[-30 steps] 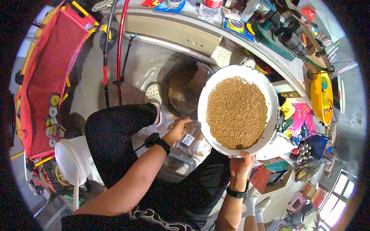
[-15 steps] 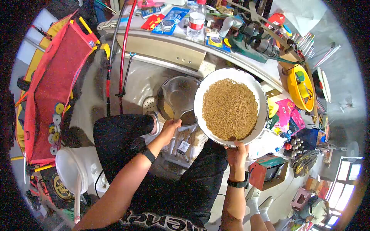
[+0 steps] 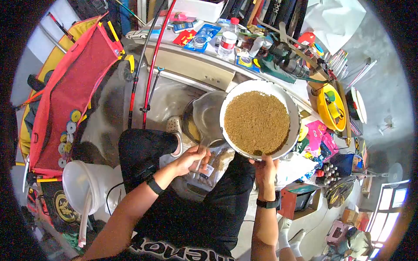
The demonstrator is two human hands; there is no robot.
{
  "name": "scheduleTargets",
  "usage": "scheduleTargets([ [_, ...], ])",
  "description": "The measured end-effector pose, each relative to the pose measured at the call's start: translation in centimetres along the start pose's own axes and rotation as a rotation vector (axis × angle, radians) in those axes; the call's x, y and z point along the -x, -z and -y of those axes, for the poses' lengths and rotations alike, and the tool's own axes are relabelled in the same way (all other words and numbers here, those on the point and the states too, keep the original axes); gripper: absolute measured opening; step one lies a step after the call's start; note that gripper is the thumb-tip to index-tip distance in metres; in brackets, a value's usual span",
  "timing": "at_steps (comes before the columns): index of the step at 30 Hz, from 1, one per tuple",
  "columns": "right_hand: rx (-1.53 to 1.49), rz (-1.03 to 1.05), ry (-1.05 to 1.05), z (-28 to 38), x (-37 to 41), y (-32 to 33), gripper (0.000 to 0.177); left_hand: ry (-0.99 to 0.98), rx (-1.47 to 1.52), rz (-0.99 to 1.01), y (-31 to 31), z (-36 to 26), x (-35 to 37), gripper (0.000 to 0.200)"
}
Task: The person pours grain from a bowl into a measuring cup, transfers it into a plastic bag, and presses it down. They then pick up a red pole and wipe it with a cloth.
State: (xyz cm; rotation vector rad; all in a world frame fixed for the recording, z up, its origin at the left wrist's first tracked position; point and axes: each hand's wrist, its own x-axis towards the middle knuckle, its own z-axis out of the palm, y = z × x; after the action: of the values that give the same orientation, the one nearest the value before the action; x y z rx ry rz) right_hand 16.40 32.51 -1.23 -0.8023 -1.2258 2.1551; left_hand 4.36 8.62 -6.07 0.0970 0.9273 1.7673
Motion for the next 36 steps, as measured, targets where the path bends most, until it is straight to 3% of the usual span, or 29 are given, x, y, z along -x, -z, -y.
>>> scheduleTargets([
  [9,0.223,0.048,0.116,1.9,0.7,-0.2,0.045,-0.063,-0.173,-0.015,-0.4,0.5,0.2,0.022],
  [36,0.543,0.045,0.202,2.0,-1.1,-2.4,0.043,0.016,-0.130,-0.031,-0.1,1.8,-1.2,0.021],
])
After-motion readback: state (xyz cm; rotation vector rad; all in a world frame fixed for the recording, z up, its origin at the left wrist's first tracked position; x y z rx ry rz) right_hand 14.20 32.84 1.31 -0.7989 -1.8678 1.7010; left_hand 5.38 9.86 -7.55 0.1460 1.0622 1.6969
